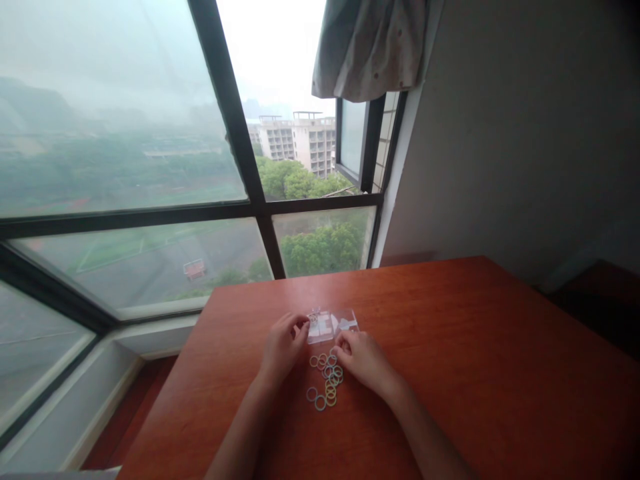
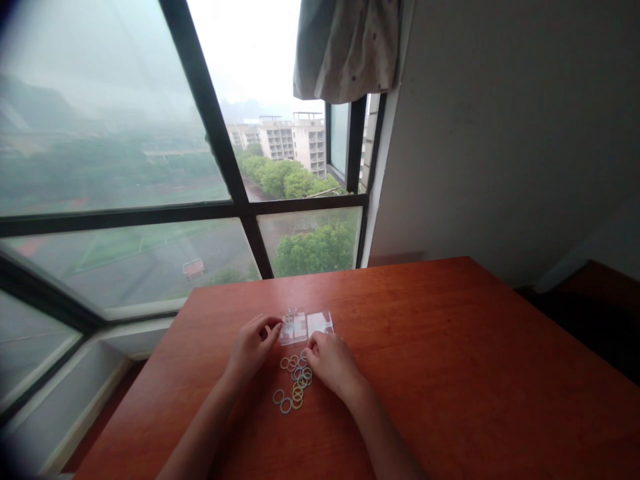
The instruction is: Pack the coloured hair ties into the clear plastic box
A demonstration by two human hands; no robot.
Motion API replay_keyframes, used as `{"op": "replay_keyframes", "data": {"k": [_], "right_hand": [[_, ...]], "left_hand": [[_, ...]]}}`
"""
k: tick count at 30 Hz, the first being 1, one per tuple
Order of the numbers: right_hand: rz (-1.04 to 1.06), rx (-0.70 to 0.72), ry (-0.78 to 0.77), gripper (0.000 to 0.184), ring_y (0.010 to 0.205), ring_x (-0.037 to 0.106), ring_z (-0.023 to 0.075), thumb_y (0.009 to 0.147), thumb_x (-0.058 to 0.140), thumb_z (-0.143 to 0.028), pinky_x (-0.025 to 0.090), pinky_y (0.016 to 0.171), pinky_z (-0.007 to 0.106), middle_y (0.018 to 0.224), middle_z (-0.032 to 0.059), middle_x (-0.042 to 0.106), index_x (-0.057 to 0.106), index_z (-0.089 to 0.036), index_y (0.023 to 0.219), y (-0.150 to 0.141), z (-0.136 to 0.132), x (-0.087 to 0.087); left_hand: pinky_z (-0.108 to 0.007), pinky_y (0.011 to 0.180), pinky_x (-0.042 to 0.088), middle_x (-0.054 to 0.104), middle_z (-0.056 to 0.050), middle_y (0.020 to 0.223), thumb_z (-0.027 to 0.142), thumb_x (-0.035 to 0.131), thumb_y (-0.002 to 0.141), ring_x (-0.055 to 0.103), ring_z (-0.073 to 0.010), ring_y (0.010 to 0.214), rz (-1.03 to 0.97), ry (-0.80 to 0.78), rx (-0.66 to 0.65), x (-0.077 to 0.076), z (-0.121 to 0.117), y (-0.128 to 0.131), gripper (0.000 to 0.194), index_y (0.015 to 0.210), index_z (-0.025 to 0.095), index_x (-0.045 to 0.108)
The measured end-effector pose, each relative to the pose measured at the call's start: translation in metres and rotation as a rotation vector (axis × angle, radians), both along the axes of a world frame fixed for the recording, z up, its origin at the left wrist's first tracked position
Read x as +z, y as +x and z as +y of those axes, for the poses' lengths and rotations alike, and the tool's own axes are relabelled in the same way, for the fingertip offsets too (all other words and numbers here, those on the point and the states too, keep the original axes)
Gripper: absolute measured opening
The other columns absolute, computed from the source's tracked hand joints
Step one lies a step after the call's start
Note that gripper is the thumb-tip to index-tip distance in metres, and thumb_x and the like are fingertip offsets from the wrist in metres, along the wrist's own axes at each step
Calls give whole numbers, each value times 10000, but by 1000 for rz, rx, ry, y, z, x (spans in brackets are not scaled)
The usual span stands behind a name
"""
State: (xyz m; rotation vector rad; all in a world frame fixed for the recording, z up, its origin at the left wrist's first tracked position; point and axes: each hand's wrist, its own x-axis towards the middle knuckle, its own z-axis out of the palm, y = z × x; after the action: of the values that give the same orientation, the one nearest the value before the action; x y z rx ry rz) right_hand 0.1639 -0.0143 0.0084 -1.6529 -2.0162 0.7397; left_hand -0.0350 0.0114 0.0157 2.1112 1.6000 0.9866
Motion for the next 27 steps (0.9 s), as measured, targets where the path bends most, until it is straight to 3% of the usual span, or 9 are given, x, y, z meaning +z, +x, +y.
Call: {"op": "replay_keyframes", "data": {"k": [7, 12, 19, 27], "right_hand": [[43, -17, 9, 65, 640, 585, 129, 824, 594, -225, 312, 571, 201, 695, -3, 665, 641, -205, 783, 0, 3, -6], [90, -50, 42, 82, 634, 576, 133, 857, 562, -243, 307, 569, 206, 692, -3, 645, 617, -207, 808, 0, 5, -9], [138, -46, 89, 112, 656, 581, 150, 901, 511, -273, 328, 598, 218, 722, 9, 644, 587, -206, 854, -2, 4, -4], [155, -33, 122, 120, 670, 577, 154, 908, 494, -264, 333, 608, 224, 737, 18, 642, 575, -198, 851, -4, 1, 0]], "left_hand": [[-239, 604, 398, 627, -20, 743, 275, 503, 866, 534, -135, 614, -21, -8, -19, 0, 0, 2, 186, 825, 172, 653], [-218, 576, 377, 615, -6, 724, 254, 518, 861, 497, -112, 582, -69, -47, -129, 2, -5, 10, 163, 836, 167, 654], [-201, 560, 359, 612, -4, 697, 277, 543, 866, 474, -101, 591, -109, -115, -260, 8, -13, 24, 175, 797, 160, 654], [-202, 563, 377, 631, -4, 672, 269, 569, 844, 493, -102, 578, -123, -136, -278, 7, -11, 24, 161, 778, 159, 666]]}}
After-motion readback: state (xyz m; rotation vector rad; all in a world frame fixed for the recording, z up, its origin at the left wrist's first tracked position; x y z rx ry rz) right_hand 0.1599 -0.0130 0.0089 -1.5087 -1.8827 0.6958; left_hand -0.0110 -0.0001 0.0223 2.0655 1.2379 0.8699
